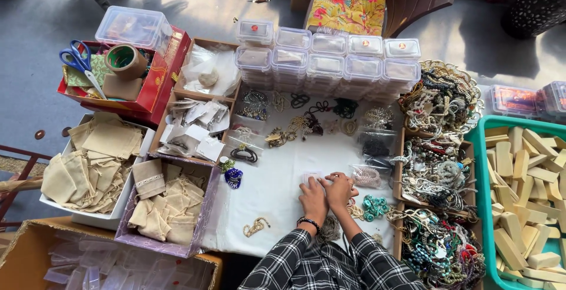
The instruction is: The person sorts through various jewelry items on a table, picking up necklaces and bracelets. They place selected items into small beige fabric pouches and clear plastic containers, organizing them among other supplies.
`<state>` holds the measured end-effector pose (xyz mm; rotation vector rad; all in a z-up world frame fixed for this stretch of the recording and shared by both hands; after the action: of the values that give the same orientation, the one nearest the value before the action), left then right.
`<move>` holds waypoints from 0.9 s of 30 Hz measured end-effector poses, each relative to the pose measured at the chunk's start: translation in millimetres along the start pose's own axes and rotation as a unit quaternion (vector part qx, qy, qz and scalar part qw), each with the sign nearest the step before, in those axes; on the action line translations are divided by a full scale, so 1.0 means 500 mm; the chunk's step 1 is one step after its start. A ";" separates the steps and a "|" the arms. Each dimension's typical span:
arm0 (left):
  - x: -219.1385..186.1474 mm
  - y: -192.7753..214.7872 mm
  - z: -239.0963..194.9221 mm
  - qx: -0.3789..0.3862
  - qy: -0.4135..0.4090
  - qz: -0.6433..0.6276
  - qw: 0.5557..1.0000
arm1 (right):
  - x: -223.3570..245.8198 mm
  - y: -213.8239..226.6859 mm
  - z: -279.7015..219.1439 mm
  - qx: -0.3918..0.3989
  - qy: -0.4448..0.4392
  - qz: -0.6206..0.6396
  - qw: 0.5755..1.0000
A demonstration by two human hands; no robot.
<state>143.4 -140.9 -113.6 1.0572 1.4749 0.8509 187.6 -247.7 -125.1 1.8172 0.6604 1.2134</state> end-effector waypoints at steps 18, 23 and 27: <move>0.172 0.172 0.045 -0.091 0.081 -0.122 0.985 | -0.056 -0.056 0.043 0.142 -0.027 0.149 0.978; 0.127 0.461 0.243 -0.231 -0.103 -0.051 0.966 | -0.029 -0.045 0.048 0.206 -0.070 0.075 0.973; 0.042 0.660 0.448 -0.263 -0.235 0.012 0.936 | -0.053 -0.077 0.072 0.190 -0.040 0.048 0.980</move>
<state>418.4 -14.0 146.9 0.7952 0.7708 0.8688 211.1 -261.2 -177.7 2.2236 0.8097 1.1241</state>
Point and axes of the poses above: each hand's wrist, its own z-axis towards the middle knuckle, its own y-axis out of the back of the hand, x = y × z, the point moved 9 cm from there along z, towards the middle knuckle, and after that the axes turned 9 degrees about -y, right-handed, at the moved point
